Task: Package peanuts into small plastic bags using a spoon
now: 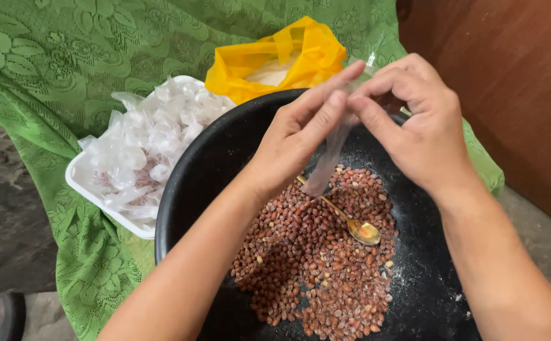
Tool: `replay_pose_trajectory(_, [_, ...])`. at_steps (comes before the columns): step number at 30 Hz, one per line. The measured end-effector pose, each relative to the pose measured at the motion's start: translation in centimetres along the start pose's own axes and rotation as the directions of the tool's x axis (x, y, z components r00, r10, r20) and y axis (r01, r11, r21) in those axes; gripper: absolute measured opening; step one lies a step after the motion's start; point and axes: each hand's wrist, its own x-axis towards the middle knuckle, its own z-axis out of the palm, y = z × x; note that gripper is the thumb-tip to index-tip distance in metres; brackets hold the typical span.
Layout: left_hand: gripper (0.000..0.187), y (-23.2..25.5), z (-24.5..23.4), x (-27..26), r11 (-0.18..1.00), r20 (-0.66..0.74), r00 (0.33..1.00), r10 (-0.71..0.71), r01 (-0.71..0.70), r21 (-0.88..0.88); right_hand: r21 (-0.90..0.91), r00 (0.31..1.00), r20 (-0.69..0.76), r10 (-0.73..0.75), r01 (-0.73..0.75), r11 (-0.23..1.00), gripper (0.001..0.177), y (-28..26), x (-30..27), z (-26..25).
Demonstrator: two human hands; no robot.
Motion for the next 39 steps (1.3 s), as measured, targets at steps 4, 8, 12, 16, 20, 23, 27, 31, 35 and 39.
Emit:
replay_pose_trajectory(4, [0.045,-0.9,0.0,-0.1,0.985,0.161,0.973,-0.166,0.173,-0.027,0.043,0.996,0.001,0.085,-0.085,0.995,0.007,-0.5,0.1,0.2])
replay_pose_trajectory(8, [0.031,-2.3,-0.1,-0.1,0.959,0.26,0.924,-0.281,0.281,0.036,0.762,0.915,-0.045,0.401,-0.228,0.607,0.01,1.2,0.0,0.6])
replay_pose_trajectory(12, [0.029,-5.2,-0.7,-0.2,0.888,0.231,0.945,-0.231,0.108,0.446,0.877,0.812,0.024,0.584,-0.297,0.377,0.01,3.7,-0.4,0.0])
replay_pose_trajectory(16, [0.035,-5.4,-1.9,-0.3,0.734,0.207,0.954,-0.216,0.019,0.679,0.604,0.901,-0.05,0.431,-0.317,0.731,0.023,5.4,-0.9,-0.3])
replay_pose_trajectory(20, [0.024,-4.4,-3.3,-0.4,0.513,0.016,0.995,-0.103,0.039,0.857,0.298,0.899,0.063,0.433,-0.431,0.852,0.025,6.0,-1.1,-1.6])
replay_pose_trajectory(23, [0.019,-4.0,-4.4,0.2,0.616,-0.244,0.961,-0.131,0.272,0.739,0.029,0.691,0.416,0.591,-0.66,0.751,0.016,3.4,-0.1,-1.0])
replay_pose_trajectory(27, [0.009,-5.9,-3.2,0.5,0.993,-0.261,0.96,-0.098,0.112,0.038,0.05,0.349,0.895,0.279,-0.699,0.714,0.021,3.8,-1.5,3.0])
replay_pose_trajectory(31, [0.015,-5.5,-1.6,0.1,0.986,0.027,0.991,-0.127,0.13,-0.105,0.228,0.628,0.629,0.459,-0.712,0.664,0.015,6.6,-3.1,5.1])
replay_pose_trajectory(35, [0.015,-6.3,-2.4,0.4,0.944,-0.144,0.989,-0.017,0.064,0.325,0.541,0.849,0.283,0.447,-0.526,0.656,0.015,5.1,-2.2,5.8])
replay_pose_trajectory(39, [0.035,-7.6,-2.2,0.6,0.974,-0.387,0.91,-0.146,0.2,0.104,0.35,0.979,0.057,0.195,-0.202,0.915,0.017,1.1,-1.4,5.3])
